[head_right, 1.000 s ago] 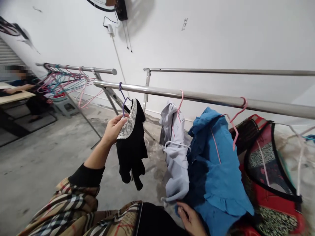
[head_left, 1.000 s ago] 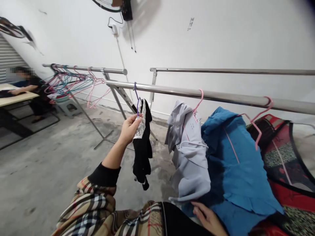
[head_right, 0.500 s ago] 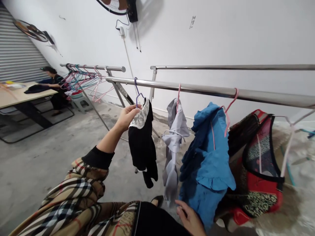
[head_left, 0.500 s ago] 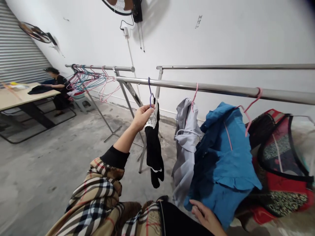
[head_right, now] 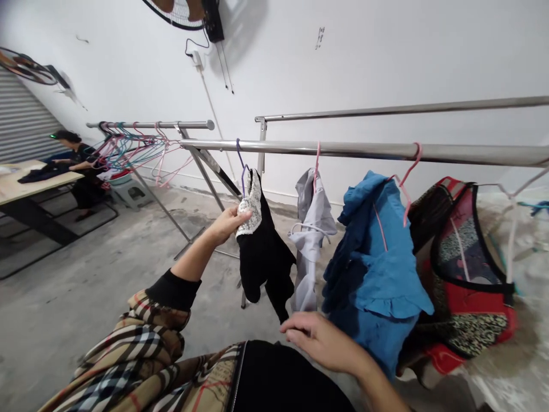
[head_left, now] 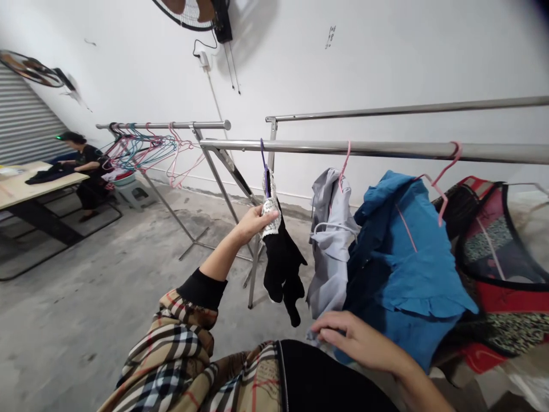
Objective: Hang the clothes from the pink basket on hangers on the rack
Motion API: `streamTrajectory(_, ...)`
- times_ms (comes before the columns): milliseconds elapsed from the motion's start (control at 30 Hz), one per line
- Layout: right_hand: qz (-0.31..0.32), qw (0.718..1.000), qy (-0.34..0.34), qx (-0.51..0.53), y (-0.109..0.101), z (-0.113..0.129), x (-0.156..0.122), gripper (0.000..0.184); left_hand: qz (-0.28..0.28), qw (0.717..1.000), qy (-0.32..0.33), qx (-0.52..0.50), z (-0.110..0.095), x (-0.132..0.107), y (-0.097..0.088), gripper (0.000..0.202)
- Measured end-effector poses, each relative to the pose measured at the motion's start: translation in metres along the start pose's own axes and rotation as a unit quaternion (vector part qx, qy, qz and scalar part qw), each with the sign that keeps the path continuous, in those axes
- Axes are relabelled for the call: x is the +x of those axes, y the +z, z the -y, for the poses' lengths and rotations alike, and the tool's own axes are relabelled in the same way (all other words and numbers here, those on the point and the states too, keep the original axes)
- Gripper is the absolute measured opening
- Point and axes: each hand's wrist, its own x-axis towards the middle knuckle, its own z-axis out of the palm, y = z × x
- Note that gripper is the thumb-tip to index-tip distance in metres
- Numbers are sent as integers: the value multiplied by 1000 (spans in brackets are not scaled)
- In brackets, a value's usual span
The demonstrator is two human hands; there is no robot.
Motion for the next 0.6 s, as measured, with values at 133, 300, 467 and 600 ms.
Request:
streamTrajectory(133,-49,994,-101,-19,-30,67,51,36,153,988,-33,16,-6,-3,-22,40)
streamTrajectory(300,-289,938,-141,-126,-62,130,137,44,237,970,-34,40,-18,-16,-29,50)
streamTrajectory(467,-310,913,31,-263,-79,159,215,39,275,956,-49,93,-27,-29,-32,49)
streamTrajectory(600,-315,900,70,-294,-77,152,250,29,276,944,-67,165,-36,-41,-39,37)
